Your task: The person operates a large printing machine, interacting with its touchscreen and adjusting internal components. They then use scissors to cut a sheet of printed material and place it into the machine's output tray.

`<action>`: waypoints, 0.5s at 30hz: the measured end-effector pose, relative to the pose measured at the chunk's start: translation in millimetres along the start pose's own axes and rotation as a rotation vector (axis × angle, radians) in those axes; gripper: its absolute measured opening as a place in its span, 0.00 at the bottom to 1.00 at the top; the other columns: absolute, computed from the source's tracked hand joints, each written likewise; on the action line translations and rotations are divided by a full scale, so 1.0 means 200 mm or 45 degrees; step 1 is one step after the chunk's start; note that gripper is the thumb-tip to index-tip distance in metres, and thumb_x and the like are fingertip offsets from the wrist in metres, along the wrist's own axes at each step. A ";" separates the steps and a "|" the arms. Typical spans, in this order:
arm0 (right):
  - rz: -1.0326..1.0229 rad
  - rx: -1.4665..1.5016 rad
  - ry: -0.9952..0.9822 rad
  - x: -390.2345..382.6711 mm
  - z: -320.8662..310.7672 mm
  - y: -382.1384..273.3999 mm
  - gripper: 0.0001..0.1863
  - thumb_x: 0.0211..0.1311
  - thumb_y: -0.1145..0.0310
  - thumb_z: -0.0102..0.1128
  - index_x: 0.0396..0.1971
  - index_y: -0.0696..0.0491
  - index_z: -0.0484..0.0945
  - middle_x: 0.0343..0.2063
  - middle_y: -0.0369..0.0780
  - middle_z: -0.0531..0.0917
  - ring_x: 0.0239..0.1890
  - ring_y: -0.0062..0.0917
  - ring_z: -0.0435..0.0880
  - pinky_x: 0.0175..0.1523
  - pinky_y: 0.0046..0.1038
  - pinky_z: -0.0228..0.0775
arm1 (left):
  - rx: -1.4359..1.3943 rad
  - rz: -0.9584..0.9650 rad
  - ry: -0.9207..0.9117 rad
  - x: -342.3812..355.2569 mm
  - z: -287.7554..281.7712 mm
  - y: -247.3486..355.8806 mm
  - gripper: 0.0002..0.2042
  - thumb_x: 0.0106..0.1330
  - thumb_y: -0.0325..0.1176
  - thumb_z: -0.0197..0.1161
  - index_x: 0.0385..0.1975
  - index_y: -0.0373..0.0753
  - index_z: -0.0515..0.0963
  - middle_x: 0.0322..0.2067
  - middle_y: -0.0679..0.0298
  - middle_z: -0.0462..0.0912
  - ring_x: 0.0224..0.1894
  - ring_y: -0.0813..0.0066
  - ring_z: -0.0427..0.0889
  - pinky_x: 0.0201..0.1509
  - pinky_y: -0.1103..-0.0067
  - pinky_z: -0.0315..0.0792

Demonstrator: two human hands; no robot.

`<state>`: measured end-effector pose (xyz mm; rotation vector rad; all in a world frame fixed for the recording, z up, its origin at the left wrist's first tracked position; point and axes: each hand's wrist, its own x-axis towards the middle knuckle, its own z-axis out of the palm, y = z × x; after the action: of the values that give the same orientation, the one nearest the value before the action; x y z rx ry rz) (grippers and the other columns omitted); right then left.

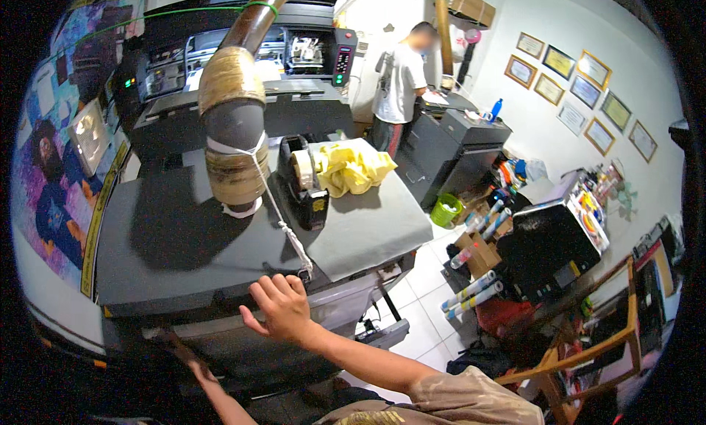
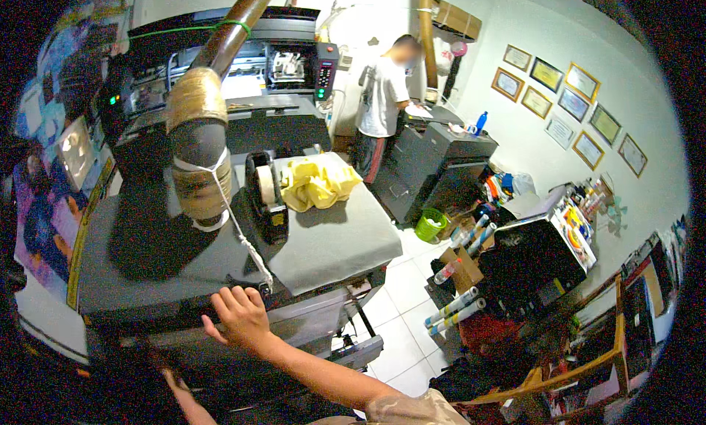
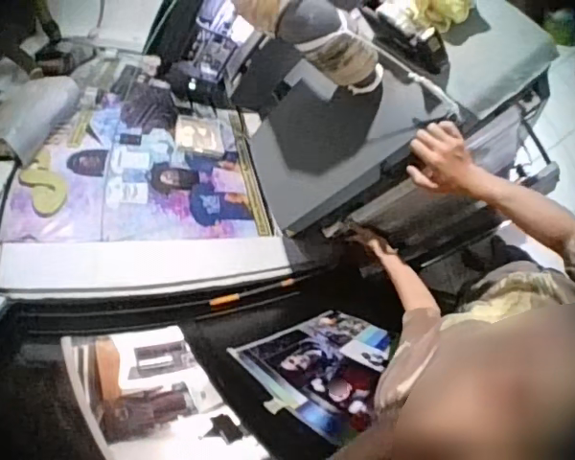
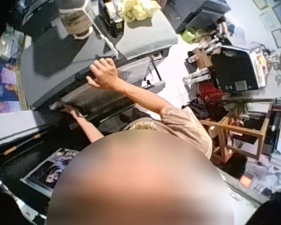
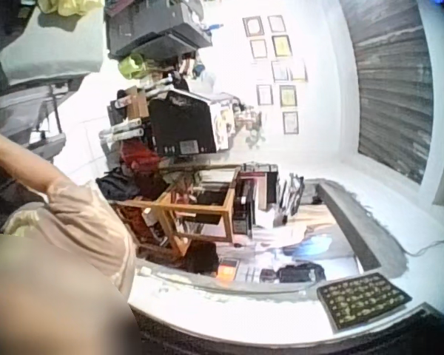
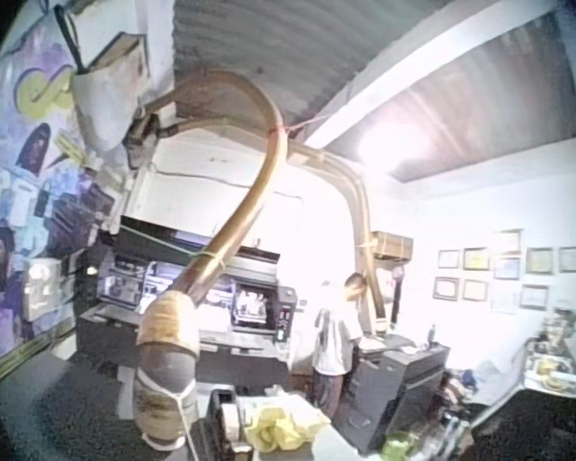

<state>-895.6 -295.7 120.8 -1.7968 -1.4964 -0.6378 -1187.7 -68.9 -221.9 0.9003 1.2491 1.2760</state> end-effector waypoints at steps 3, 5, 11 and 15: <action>0.007 -0.010 0.005 0.00 0.00 0.00 0.18 0.57 0.51 0.66 0.31 0.50 0.75 0.30 0.37 0.73 0.36 0.31 0.74 0.48 0.34 0.61 | 0.015 -0.013 -0.015 0.06 0.01 0.00 0.44 0.75 0.58 0.54 0.79 0.52 0.33 0.79 0.57 0.46 0.79 0.56 0.50 0.79 0.56 0.48; 0.011 -0.002 0.004 0.00 0.00 0.00 0.18 0.57 0.51 0.66 0.31 0.50 0.75 0.30 0.37 0.73 0.36 0.31 0.74 0.48 0.34 0.61 | 0.026 -0.016 -0.032 0.09 0.02 0.00 0.44 0.75 0.58 0.54 0.79 0.52 0.34 0.79 0.57 0.46 0.79 0.56 0.50 0.79 0.56 0.48; 0.012 -0.003 -0.034 -0.01 0.01 0.00 0.18 0.59 0.50 0.64 0.33 0.51 0.75 0.32 0.38 0.74 0.38 0.32 0.75 0.50 0.34 0.62 | 0.036 -0.031 -0.034 0.11 0.01 -0.01 0.43 0.75 0.59 0.54 0.79 0.51 0.36 0.79 0.57 0.47 0.79 0.56 0.51 0.79 0.56 0.49; 0.025 -0.017 -0.073 -0.02 0.00 0.00 0.19 0.60 0.50 0.63 0.35 0.51 0.76 0.33 0.39 0.76 0.39 0.32 0.75 0.51 0.35 0.63 | 0.050 -0.040 -0.050 0.12 0.00 -0.01 0.43 0.74 0.59 0.54 0.79 0.51 0.38 0.79 0.57 0.48 0.79 0.56 0.51 0.79 0.56 0.49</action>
<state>-895.9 -297.1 118.0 -1.8522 -1.5135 -0.5924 -1190.7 -45.1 -228.7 0.9260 1.2564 1.2077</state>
